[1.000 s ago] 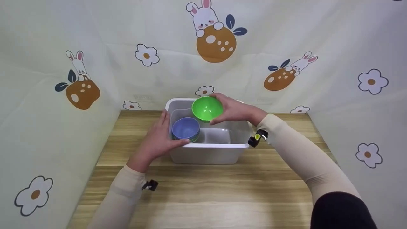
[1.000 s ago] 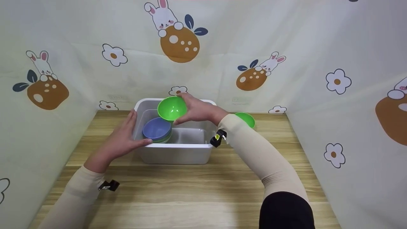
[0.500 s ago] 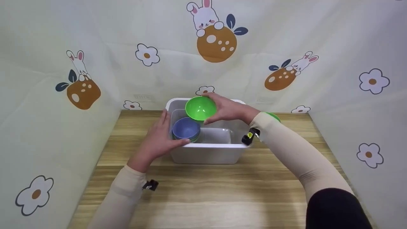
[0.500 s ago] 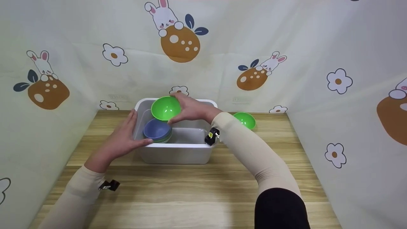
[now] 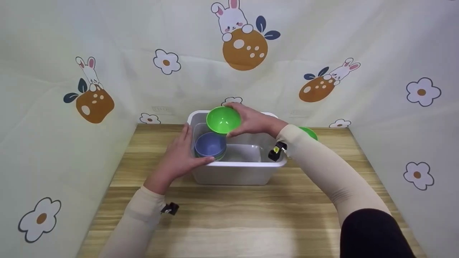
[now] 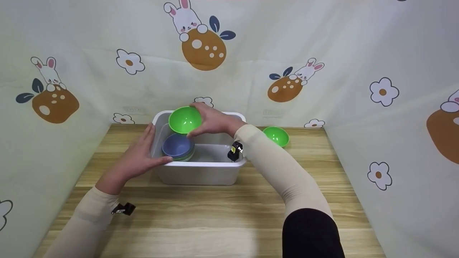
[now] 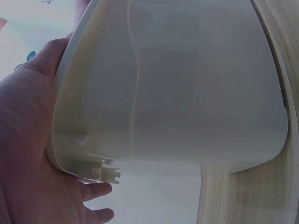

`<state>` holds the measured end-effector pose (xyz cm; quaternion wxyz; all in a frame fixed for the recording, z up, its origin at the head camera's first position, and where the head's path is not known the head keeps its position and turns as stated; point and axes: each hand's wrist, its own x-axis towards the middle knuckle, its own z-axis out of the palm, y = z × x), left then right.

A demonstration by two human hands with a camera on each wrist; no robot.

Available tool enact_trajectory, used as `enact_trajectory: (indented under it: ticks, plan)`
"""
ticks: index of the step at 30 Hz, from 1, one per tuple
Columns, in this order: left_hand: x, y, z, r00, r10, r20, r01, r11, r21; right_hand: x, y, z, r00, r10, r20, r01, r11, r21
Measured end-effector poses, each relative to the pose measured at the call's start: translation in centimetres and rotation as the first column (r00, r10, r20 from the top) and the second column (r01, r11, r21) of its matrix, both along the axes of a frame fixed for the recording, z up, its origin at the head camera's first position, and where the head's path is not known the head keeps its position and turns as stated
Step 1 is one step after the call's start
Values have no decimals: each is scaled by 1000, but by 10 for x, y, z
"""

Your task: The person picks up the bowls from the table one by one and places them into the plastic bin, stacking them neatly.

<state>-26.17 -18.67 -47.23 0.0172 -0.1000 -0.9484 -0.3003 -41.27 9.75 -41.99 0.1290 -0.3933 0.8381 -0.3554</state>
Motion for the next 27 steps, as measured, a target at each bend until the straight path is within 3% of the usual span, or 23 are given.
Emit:
enact_trajectory:
  ticks: [27]
  plan:
    - [-3,0,-1,1000,-7,10,7,1000,3,-3,-24,-19,994,81,-75,-76,995,71]
